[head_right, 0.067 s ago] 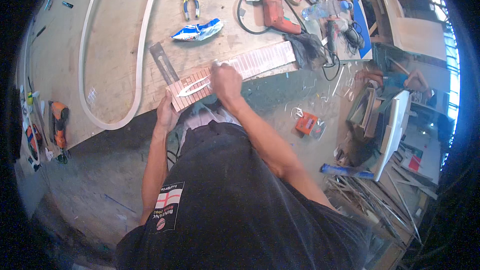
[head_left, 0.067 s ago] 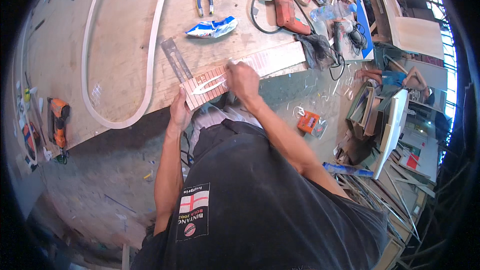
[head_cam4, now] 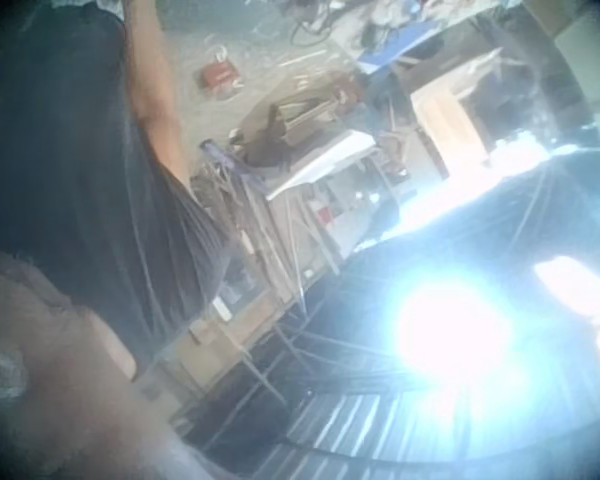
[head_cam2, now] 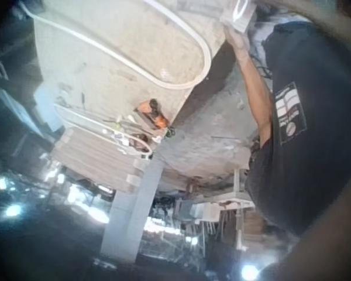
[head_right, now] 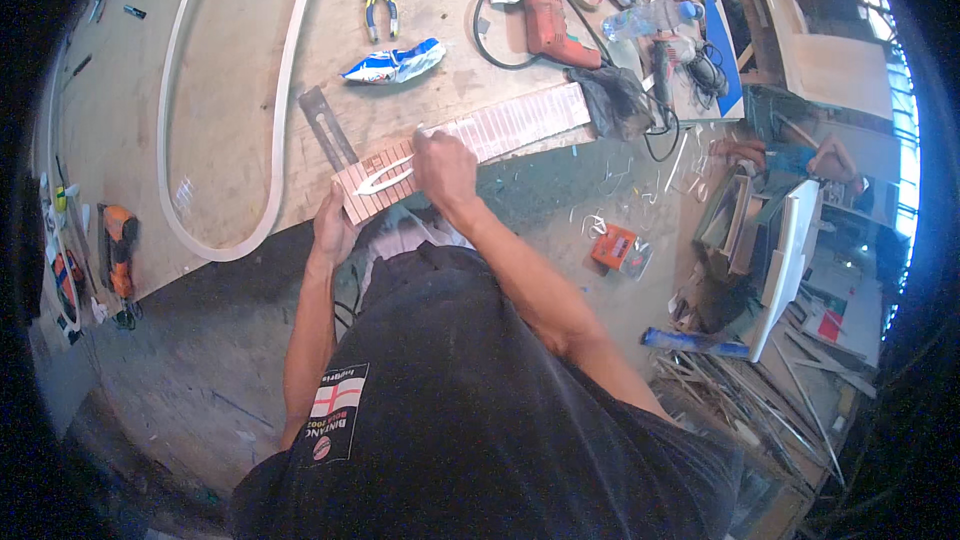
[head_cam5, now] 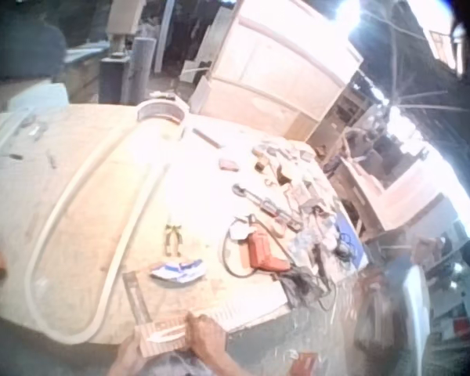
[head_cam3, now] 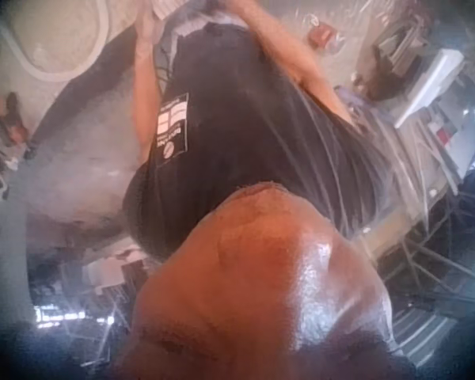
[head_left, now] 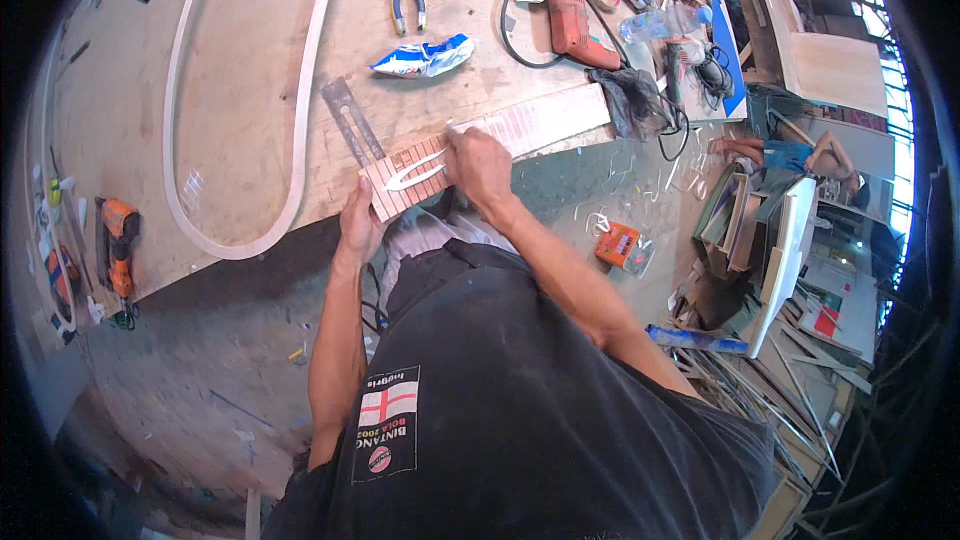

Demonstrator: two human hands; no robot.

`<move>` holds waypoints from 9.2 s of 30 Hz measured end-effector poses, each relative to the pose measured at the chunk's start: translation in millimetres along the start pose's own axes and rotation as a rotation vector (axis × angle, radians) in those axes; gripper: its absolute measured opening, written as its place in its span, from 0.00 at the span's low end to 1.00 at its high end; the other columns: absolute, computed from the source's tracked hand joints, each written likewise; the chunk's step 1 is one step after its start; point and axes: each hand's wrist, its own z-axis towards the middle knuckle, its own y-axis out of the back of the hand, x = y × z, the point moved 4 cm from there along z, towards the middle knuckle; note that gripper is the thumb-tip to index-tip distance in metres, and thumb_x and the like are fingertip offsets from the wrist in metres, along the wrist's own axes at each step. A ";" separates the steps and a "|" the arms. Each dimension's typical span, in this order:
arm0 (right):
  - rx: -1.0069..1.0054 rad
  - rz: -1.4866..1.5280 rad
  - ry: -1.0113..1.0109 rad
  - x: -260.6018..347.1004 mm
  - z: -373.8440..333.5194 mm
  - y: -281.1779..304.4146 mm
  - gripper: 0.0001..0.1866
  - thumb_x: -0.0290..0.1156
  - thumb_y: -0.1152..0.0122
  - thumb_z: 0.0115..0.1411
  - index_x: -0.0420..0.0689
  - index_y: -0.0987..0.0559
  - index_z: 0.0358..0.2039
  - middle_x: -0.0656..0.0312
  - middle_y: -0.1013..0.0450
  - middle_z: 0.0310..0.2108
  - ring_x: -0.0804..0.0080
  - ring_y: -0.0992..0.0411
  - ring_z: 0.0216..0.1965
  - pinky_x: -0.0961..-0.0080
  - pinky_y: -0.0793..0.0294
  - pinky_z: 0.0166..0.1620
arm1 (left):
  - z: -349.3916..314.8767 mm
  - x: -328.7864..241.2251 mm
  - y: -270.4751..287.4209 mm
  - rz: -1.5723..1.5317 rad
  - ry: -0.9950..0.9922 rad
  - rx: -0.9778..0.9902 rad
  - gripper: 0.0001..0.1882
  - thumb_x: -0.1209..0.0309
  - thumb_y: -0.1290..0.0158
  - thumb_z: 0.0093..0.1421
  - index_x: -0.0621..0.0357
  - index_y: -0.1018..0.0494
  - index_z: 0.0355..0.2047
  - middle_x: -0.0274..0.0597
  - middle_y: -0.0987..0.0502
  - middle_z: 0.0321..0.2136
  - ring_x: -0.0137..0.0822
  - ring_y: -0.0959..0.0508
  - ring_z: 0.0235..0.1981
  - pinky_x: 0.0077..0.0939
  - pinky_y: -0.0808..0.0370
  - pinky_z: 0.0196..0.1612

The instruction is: The person uses a pneumatic nail gun to fasten a curved wooden trim piece to a larger wooden board. They then apply adhesive to a thin wooden strip and press it onto the board, smoothing it with a small tool.

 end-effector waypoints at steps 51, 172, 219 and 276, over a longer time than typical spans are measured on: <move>-0.077 0.066 0.370 -8.8 -64.8 14.0 0.14 0.29 0.39 0.56 0.49 0.16 0.43 0.58 0.23 0.28 0.58 0.21 0.32 0.61 0.21 0.30 | 4.5 8.9 -6.6 -0.127 -0.025 -0.048 0.33 0.49 0.64 0.76 0.67 0.39 0.66 0.52 0.28 0.61 0.45 0.24 0.60 0.43 0.26 0.62; -0.162 0.013 -0.193 52.8 -22.8 26.2 0.15 0.34 0.39 0.62 0.51 0.14 0.48 0.50 0.18 0.34 0.51 0.19 0.35 0.56 0.20 0.39 | -0.5 -3.1 -9.7 -0.355 0.207 0.264 0.27 0.57 0.61 0.77 0.57 0.42 0.70 0.43 0.34 0.67 0.39 0.31 0.65 0.41 0.32 0.67; -0.125 0.136 -0.036 124.9 -54.9 6.4 0.11 0.37 0.38 0.63 0.43 0.15 0.35 0.49 0.24 0.24 0.48 0.22 0.28 0.55 0.24 0.32 | 5.6 16.5 9.7 -0.458 0.242 0.230 0.21 0.59 0.61 0.77 0.57 0.33 0.62 0.41 0.26 0.58 0.37 0.29 0.61 0.38 0.36 0.68; -0.086 0.002 -0.132 82.8 -51.3 11.9 0.10 0.34 0.39 0.60 0.46 0.15 0.39 0.50 0.21 0.33 0.47 0.20 0.35 0.52 0.20 0.38 | 2.9 15.7 2.6 -0.477 0.250 0.233 0.26 0.61 0.54 0.74 0.58 0.39 0.68 0.43 0.30 0.64 0.40 0.30 0.64 0.40 0.34 0.69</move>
